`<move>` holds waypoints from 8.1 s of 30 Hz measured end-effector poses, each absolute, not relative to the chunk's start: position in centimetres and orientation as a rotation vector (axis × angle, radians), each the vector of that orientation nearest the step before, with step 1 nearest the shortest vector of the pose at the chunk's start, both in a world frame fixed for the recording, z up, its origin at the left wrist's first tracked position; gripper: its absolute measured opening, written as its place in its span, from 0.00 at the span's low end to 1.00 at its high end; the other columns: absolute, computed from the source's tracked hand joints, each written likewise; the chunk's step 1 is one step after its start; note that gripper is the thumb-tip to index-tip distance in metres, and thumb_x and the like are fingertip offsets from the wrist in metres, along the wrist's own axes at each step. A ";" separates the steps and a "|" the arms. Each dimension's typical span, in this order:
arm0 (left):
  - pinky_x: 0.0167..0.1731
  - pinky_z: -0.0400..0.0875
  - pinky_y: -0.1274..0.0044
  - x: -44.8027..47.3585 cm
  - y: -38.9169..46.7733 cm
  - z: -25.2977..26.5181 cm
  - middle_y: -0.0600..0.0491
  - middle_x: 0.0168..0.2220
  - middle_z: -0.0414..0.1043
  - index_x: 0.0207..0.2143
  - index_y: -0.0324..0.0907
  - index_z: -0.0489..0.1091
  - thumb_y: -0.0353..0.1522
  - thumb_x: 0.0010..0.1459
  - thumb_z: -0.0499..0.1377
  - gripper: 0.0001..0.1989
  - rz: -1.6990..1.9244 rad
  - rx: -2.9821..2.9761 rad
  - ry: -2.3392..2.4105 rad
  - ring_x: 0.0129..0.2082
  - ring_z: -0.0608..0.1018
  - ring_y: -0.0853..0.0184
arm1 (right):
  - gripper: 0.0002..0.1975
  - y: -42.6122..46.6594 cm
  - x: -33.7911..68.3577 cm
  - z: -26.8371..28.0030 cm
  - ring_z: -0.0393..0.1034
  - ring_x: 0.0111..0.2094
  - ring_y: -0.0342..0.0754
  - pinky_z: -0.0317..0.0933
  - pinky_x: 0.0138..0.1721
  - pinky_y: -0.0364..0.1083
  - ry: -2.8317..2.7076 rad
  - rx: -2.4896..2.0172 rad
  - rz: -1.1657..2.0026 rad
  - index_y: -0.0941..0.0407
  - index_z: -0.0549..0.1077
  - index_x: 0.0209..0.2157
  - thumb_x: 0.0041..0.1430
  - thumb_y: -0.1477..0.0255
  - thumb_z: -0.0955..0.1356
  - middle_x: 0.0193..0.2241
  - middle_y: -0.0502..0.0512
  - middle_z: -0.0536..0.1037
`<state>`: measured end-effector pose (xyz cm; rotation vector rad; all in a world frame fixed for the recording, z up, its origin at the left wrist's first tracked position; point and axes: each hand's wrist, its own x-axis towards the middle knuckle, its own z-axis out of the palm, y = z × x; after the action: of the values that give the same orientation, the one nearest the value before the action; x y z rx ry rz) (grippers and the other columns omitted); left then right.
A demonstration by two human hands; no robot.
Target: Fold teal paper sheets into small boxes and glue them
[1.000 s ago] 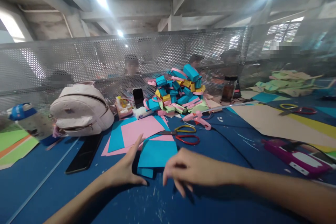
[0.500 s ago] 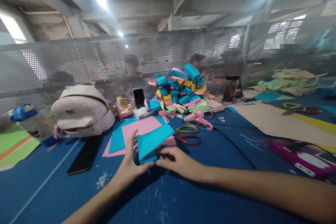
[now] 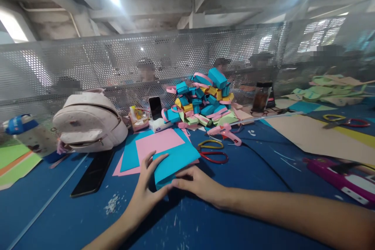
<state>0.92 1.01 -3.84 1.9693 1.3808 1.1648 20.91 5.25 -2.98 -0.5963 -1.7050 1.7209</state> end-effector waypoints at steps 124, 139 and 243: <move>0.62 0.58 0.61 0.5 1.4 -4.8 0.47 0.60 0.61 0.60 0.54 0.58 0.41 0.41 0.72 0.44 1.629 1.283 1.279 0.66 0.59 0.51 | 0.21 6.3 24.4 1.3 0.59 0.11 0.37 0.49 0.12 0.36 -1.974 -0.730 1.553 0.56 0.64 0.29 0.59 0.51 0.66 0.11 0.39 0.59; 0.61 0.59 0.61 0.6 1.3 -4.8 0.46 0.59 0.62 0.59 0.52 0.59 0.39 0.40 0.72 0.44 1.651 1.234 1.204 0.64 0.63 0.51 | 0.22 5.6 24.9 1.5 0.59 0.12 0.37 0.49 0.12 0.36 -1.965 -0.786 1.518 0.56 0.63 0.28 0.58 0.50 0.66 0.13 0.40 0.60; 0.54 0.70 0.63 -0.5 2.9 -5.7 0.44 0.58 0.65 0.57 0.49 0.60 0.41 0.42 0.71 0.40 1.686 1.210 1.222 0.60 0.68 0.48 | 0.21 19.0 34.9 -1.4 0.62 0.22 0.43 0.54 0.23 0.42 -1.956 -1.211 0.783 0.59 0.70 0.28 0.55 0.53 0.67 0.23 0.51 0.70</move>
<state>-0.47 2.90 -5.65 1.2103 1.2224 1.6858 34.92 19.01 -1.42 -1.2112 -1.9561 0.7829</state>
